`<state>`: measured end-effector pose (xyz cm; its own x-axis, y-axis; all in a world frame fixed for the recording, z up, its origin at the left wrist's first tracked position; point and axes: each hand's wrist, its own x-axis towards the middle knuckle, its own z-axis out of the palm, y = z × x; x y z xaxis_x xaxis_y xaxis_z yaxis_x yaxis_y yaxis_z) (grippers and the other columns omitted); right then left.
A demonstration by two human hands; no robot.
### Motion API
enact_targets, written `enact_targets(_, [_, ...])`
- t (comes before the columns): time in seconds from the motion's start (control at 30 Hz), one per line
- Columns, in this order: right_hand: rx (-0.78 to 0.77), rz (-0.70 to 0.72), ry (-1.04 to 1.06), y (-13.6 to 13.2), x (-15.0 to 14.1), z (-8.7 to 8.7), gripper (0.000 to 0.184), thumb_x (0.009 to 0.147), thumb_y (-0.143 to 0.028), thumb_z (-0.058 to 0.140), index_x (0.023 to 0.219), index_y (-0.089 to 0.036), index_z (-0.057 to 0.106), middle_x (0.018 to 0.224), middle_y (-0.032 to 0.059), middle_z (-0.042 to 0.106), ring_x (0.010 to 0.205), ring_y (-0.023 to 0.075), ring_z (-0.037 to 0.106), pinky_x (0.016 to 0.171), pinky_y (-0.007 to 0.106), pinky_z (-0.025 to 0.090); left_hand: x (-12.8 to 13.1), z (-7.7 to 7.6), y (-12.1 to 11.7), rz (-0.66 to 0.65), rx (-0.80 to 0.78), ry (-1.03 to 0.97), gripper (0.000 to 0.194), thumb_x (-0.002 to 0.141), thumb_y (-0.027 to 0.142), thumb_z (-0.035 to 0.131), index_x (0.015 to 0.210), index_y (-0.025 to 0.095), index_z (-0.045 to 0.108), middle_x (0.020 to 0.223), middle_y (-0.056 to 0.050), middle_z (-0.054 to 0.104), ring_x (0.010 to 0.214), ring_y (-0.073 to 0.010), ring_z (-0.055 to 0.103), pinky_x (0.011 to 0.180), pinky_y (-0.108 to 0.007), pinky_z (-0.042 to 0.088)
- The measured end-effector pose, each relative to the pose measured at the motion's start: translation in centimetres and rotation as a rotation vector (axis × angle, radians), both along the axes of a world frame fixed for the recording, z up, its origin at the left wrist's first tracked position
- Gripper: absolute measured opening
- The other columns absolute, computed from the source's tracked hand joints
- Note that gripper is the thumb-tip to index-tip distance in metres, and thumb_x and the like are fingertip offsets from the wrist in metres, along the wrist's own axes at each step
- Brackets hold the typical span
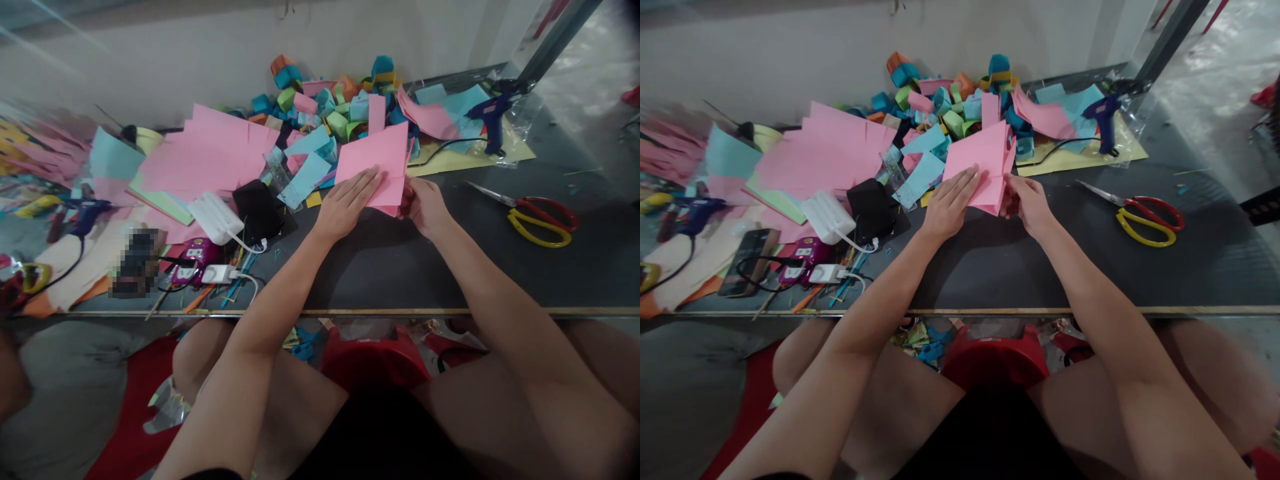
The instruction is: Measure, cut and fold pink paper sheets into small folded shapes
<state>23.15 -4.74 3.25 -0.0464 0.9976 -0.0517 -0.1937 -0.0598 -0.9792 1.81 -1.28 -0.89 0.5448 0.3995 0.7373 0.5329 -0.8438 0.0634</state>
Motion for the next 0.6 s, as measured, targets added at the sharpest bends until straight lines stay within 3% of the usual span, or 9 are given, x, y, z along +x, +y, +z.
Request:
enact_targets(0.07, [-0.040, 0.001, -0.020, 0.1, -0.1, -0.1, 0.050, 0.083, -0.058, 0.075, 0.060, -0.024, 0.048, 0.051, -0.0050, 0.047, 0.042, 0.0091, 0.050, 0.038, 0.023, 0.038, 0.0, 0.0, 0.1, -0.029, 0.063, -0.010, 0.058, 0.112, 0.029, 0.016, 0.156, 0.020, 0.051, 0.157, -0.010, 0.059, 0.151, -0.0157, 0.051, 0.121, -0.032, 0.046])
enact_targets(0.13, [-0.101, -0.019, -0.030, 0.1, -0.2, 0.0, 0.044, 0.084, -0.050, 0.078, 0.062, -0.023, 0.050, 0.052, -0.0048, 0.050, 0.042, 0.0094, 0.053, 0.036, 0.022, 0.038, 0.0, 0.0, 0.0, -0.028, 0.023, -0.024, 0.058, 0.112, 0.029, 0.015, 0.156, 0.019, 0.051, 0.156, -0.011, 0.059, 0.150, -0.0164, 0.051, 0.122, -0.033, 0.045])
enact_targets(0.23, [-0.229, -0.064, -0.001, 0.1, -0.3, 0.2, 0.039, 0.081, -0.041, 0.086, 0.068, -0.023, 0.053, 0.059, -0.0034, 0.059, 0.044, 0.0101, 0.057, 0.037, 0.022, 0.043, 0.1, 0.2, -0.2, 0.008, -0.118, -0.035, 0.065, 0.112, 0.042, 0.009, 0.153, 0.019, 0.054, 0.156, -0.013, 0.060, 0.150, -0.0195, 0.051, 0.125, -0.037, 0.042])
enact_targets(0.33, [-0.320, -0.042, 0.055, 0.1, -0.3, 0.4, 0.029, 0.084, -0.035, 0.085, 0.073, -0.020, 0.063, 0.065, 0.0001, 0.066, 0.048, 0.0089, 0.059, 0.041, 0.020, 0.046, 0.1, 0.5, -0.4, 0.028, -0.160, -0.044, 0.071, 0.110, 0.053, 0.010, 0.152, 0.019, 0.056, 0.155, -0.014, 0.060, 0.151, -0.0216, 0.051, 0.127, -0.038, 0.040])
enact_targets(0.47, [-0.308, -0.053, 0.116, 0.2, 0.0, 0.6, 0.020, 0.087, -0.023, 0.082, 0.074, -0.019, 0.068, 0.060, -0.0011, 0.062, 0.050, 0.0062, 0.057, 0.043, 0.016, 0.043, -0.1, 0.9, -0.5, 0.022, -0.166, -0.059, 0.070, 0.110, 0.055, 0.013, 0.149, 0.021, 0.059, 0.155, -0.012, 0.061, 0.150, -0.0208, 0.052, 0.127, -0.038, 0.040])
enact_targets(0.6, [-0.261, 0.015, 0.111, 0.0, 0.0, 0.6, 0.032, 0.084, -0.033, 0.086, 0.067, -0.020, 0.062, 0.057, -0.0016, 0.059, 0.051, 0.0087, 0.059, 0.042, 0.018, 0.044, -0.2, 1.1, -0.5, 0.009, -0.161, -0.069, 0.066, 0.111, 0.053, 0.016, 0.148, 0.022, 0.061, 0.153, -0.011, 0.063, 0.148, -0.0209, 0.054, 0.126, -0.038, 0.041])
